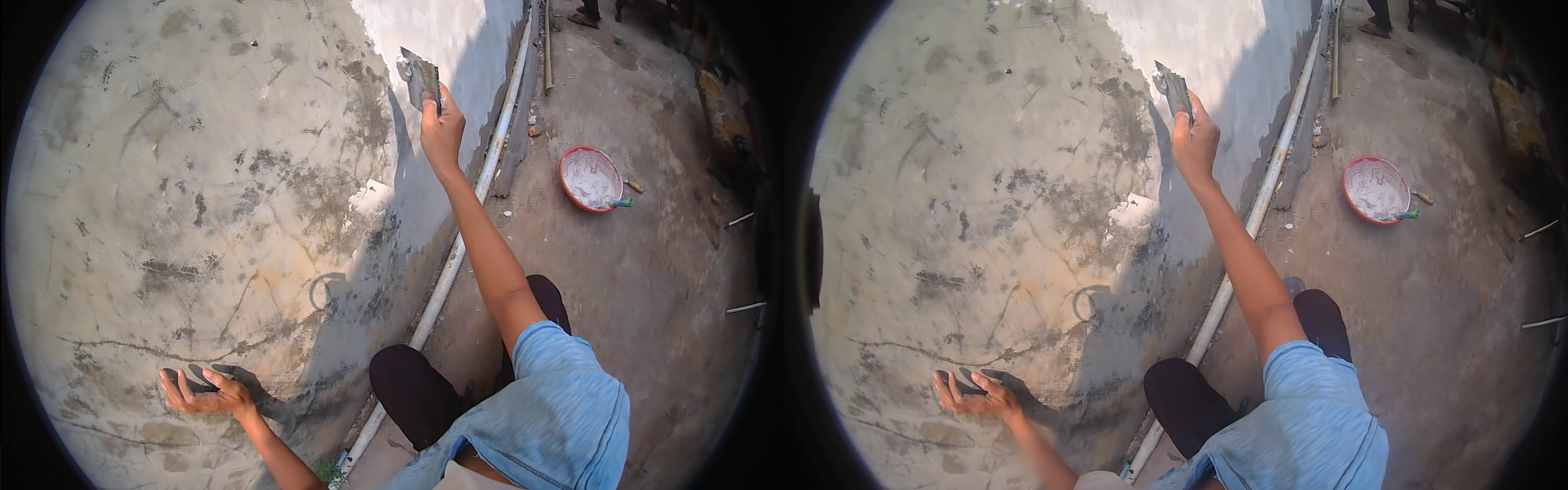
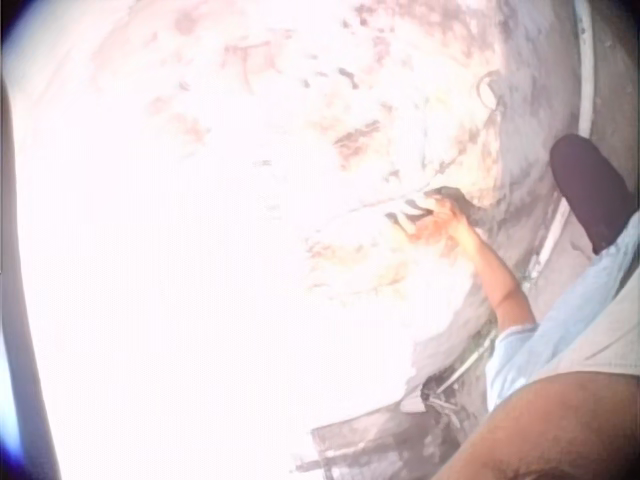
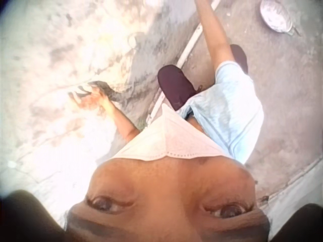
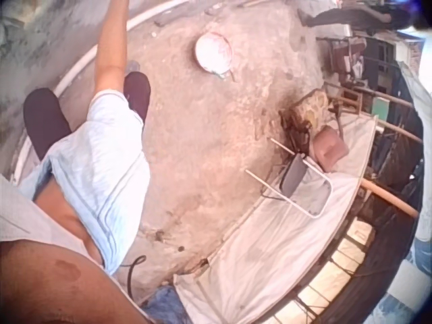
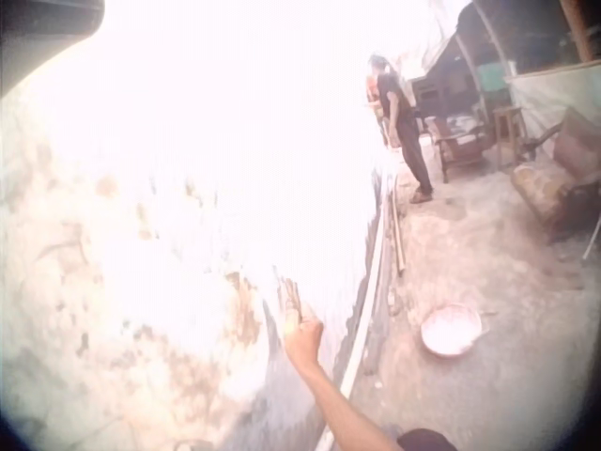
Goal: The person applies white plaster to a cracked concrete wall using a trowel and a smaller putty knife. They repeatedly scoop plaster from a red bucket on the ground and spread it over the wall surface, smoothing the material in multiple passes.
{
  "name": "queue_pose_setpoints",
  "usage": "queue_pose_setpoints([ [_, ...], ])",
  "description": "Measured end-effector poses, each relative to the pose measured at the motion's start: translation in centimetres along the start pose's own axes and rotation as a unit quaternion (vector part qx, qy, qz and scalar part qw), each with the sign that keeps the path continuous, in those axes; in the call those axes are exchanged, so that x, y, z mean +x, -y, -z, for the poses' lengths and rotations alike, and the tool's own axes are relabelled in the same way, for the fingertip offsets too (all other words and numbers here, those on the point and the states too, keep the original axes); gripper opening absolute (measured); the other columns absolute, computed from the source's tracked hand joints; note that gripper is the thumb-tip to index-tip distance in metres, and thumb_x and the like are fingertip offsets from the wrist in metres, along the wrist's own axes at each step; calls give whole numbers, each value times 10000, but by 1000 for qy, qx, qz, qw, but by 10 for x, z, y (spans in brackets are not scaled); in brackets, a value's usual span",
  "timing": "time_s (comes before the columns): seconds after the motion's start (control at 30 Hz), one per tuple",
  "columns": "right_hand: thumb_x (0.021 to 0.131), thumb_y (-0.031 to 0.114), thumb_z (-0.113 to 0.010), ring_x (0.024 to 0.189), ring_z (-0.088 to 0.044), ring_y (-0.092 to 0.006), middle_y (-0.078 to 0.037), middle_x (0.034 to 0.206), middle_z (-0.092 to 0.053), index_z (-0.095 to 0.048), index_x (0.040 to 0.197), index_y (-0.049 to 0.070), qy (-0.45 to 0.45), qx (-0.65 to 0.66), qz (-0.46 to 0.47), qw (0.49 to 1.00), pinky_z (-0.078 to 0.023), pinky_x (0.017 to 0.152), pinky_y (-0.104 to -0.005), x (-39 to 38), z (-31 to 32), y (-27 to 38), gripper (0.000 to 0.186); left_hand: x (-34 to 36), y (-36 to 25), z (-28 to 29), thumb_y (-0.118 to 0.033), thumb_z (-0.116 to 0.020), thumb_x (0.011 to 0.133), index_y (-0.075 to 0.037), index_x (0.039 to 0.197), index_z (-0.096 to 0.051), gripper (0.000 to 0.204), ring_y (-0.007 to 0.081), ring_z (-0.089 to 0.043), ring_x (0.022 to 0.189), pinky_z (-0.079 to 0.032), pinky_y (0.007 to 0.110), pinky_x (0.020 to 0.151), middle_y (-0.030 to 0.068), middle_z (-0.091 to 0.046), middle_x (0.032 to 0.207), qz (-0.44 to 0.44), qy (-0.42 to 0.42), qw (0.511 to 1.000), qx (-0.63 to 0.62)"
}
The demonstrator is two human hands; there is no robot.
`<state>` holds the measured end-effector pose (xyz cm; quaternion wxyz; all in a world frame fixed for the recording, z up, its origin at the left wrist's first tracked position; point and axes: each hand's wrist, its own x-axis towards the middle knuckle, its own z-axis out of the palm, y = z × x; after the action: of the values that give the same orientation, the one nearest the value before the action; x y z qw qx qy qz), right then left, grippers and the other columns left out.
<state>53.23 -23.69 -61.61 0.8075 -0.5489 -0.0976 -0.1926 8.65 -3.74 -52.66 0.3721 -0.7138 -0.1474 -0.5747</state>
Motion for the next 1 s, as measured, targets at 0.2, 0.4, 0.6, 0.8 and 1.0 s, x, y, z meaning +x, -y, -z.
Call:
queue_pose_setpoints([
  [0.2, 835, -57, -520, 884, -599, -186, -120, 1046, -642, -636, 1250, 50, -2, -32, 157, 987, -477, 709, -297, 21, -30, 6, 444, -1, -1, 3, -289, -504, 970, -115, 1169, -549, 268, 299, -427, 1324, -190, 553, 1142, 107, -507, 1380, 17, 20, 999, 19],
  [0.4, 765, -103, -513, 1312, -450, -349, -238, 1358, -508, -537, 1363, 76, 26, -88, 233, 968, -417, 1070, -387, -29, -64, -11, 624, 2, -7, 0, -315, -500, 977, -80, 1185, -559, 319, 296, -440, 1305, -219, 532, 1123, 114, -519, 1386, 8, 23, 999, 25],
  [0.6, 785, -87, -528, 1026, -612, -269, -214, 1160, -645, -611, 1270, 59, 186, -42, 182, 965, -471, 896, -333, -80, -11, 18, 514, 0, 4, 5, -335, -491, 987, -63, 1198, -561, 351, 289, -443, 1300, -239, 520, 1111, 107, -532, 1379, 2, 22, 999, 44],
  [0.8, 866, 72, -524, 545, -566, -202, -127, 696, -650, -661, 1169, 86, -52, -33, 91, 994, -459, 605, -339, 63, 5, -11, 333, -1, -3, -5, -343, -502, 977, -70, 1186, -570, 350, 280, -454, 1294, -221, 527, 1119, 87, -545, 1369, 13, 8, 1000, 19],
  [1.0, 866, 78, -546, 581, -553, -134, -120, 717, -652, -658, 1177, 91, -23, -142, 68, 987, -466, 604, -319, 38, -31, 8, 331, -2, -2, -2, -319, -514, 963, -69, 1169, -578, 331, 275, -473, 1273, -234, 532, 1113, 99, -551, 1359, 1, 8, 999, 40],
])
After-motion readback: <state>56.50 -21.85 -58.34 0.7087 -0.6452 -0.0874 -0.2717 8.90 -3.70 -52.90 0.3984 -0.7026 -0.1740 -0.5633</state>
